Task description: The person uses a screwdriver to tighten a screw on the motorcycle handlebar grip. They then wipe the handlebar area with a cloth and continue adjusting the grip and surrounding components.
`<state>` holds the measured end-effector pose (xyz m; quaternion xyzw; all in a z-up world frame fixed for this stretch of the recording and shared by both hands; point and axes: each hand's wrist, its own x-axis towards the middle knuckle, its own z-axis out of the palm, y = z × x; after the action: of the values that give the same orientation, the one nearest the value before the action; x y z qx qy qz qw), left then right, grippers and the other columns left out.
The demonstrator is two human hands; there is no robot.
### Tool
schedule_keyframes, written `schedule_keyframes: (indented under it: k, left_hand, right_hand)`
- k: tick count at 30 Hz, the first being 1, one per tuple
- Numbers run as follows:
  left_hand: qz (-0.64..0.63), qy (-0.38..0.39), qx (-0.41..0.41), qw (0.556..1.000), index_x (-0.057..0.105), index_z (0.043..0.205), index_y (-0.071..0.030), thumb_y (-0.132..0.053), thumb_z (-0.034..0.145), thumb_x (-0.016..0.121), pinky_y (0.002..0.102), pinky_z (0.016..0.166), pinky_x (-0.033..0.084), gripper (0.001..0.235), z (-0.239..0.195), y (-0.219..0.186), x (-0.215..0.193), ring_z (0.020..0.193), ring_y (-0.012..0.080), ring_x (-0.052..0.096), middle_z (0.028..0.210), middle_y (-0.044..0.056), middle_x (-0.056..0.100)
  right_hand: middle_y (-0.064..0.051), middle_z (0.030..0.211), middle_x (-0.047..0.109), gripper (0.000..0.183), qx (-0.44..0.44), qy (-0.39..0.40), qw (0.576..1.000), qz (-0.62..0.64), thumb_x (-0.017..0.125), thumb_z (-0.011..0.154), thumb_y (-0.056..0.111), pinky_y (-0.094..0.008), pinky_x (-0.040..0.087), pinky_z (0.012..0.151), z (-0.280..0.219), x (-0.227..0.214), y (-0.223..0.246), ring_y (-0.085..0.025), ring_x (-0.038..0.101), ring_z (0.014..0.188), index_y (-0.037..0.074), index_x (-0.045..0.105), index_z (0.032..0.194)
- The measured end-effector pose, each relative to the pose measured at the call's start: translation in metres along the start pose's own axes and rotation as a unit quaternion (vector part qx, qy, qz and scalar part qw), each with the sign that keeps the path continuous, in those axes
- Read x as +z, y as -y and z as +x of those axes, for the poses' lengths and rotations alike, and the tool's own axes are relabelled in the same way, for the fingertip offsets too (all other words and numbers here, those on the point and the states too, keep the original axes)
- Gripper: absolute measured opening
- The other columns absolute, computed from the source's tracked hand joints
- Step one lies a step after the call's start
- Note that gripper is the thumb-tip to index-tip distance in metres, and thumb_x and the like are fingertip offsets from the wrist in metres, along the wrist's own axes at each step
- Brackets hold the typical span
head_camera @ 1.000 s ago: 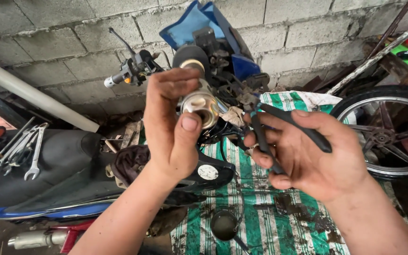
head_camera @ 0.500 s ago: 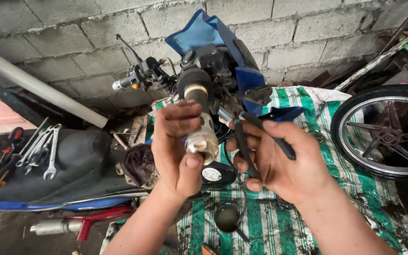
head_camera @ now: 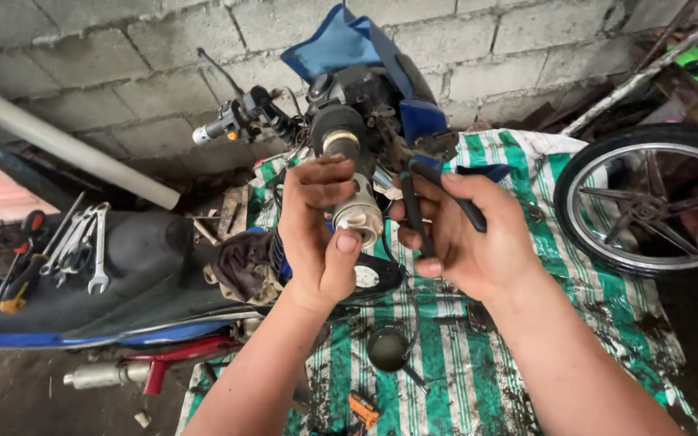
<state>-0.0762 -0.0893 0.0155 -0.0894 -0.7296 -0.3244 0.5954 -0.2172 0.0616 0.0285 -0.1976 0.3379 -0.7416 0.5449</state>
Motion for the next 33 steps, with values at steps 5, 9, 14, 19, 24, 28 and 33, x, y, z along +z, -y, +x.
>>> schedule_keyframes:
  k: [5, 9, 14, 19, 24, 28, 33]
  left_hand:
    - [0.002, 0.014, 0.000, 1.000, 0.060, 0.121, -0.008, -0.061, 0.116, 0.049, 0.056, 0.120, 0.055, 0.055, 0.002, 0.000, -0.003, 0.130, 0.0394, 0.064, 0.130, 0.017, 0.063]
    - [0.004, 0.010, -0.003, 1.000, 0.060, 0.119, -0.008, -0.060, 0.114, 0.050, 0.055, 0.119, 0.054, 0.053, 0.003, 0.000, -0.003, 0.131, 0.0400, 0.065, 0.128, 0.017, 0.065]
    - [-0.029, 0.014, 0.079, 0.996, 0.062, 0.115, 0.001, -0.053, 0.112, 0.056, 0.063, 0.114, 0.050, 0.055, 0.003, 0.025, -0.003, 0.122, 0.0483, 0.064, 0.119, 0.021, 0.061]
    - [-0.038, 0.014, 0.068, 0.997, 0.061, 0.116, 0.000, -0.053, 0.112, 0.056, 0.063, 0.115, 0.050, 0.053, 0.000, 0.025, -0.003, 0.124, 0.0478, 0.063, 0.121, 0.020, 0.060]
    - [-0.030, 0.006, 0.074, 0.997, 0.063, 0.113, 0.001, -0.055, 0.110, 0.058, 0.063, 0.113, 0.051, 0.057, -0.001, 0.027, -0.001, 0.123, 0.0505, 0.065, 0.119, 0.022, 0.062]
    - [-0.035, 0.003, 0.066, 0.997, 0.063, 0.114, 0.000, -0.055, 0.110, 0.059, 0.061, 0.113, 0.052, 0.055, 0.000, 0.025, 0.001, 0.124, 0.0485, 0.065, 0.121, 0.020, 0.063]
    - [-0.026, 0.005, 0.058, 0.998, 0.064, 0.114, -0.001, -0.055, 0.110, 0.058, 0.061, 0.114, 0.052, 0.054, 0.001, 0.017, 0.000, 0.123, 0.0492, 0.066, 0.121, 0.020, 0.063]
  right_hand:
    - [-0.011, 0.098, 0.070, 0.044, 0.004, -0.032, 0.999, 0.007, 0.060, 0.093, 0.045, -0.029, 0.033, 0.046, -0.001, 0.010, -0.001, -0.022, 0.055, 0.072, 0.010, 0.069, 0.119]
    - [-0.009, 0.098, 0.071, 0.048, 0.007, -0.049, 0.999, -0.006, 0.060, 0.091, 0.046, -0.028, 0.032, 0.045, 0.001, 0.010, -0.005, -0.022, 0.056, 0.071, 0.010, 0.071, 0.121]
    - [-0.010, 0.100, 0.058, 0.044, -0.036, -0.009, 0.999, -0.008, 0.058, 0.096, 0.043, -0.029, 0.036, 0.045, 0.005, 0.006, -0.009, -0.024, 0.058, 0.080, 0.006, 0.064, 0.118]
    - [-0.009, 0.100, 0.055, 0.043, -0.029, -0.029, 0.999, -0.015, 0.055, 0.097, 0.043, -0.030, 0.033, 0.045, 0.008, 0.012, -0.003, -0.024, 0.055, 0.080, 0.006, 0.063, 0.118]
    - [-0.007, 0.100, 0.050, 0.050, 0.023, -0.064, 0.996, -0.052, 0.055, 0.093, 0.049, -0.024, 0.028, 0.044, 0.007, 0.022, 0.019, -0.020, 0.050, 0.081, 0.006, 0.061, 0.119]
    - [-0.007, 0.099, 0.049, 0.048, 0.031, -0.062, 0.996, -0.061, 0.056, 0.092, 0.047, -0.024, 0.026, 0.045, 0.009, 0.022, 0.027, -0.018, 0.048, 0.079, 0.005, 0.059, 0.116]
    - [-0.006, 0.094, 0.051, 0.036, 0.034, -0.082, 0.992, -0.084, 0.058, 0.098, 0.044, -0.025, 0.026, 0.044, 0.016, 0.024, 0.017, -0.021, 0.051, 0.077, 0.010, 0.059, 0.109]
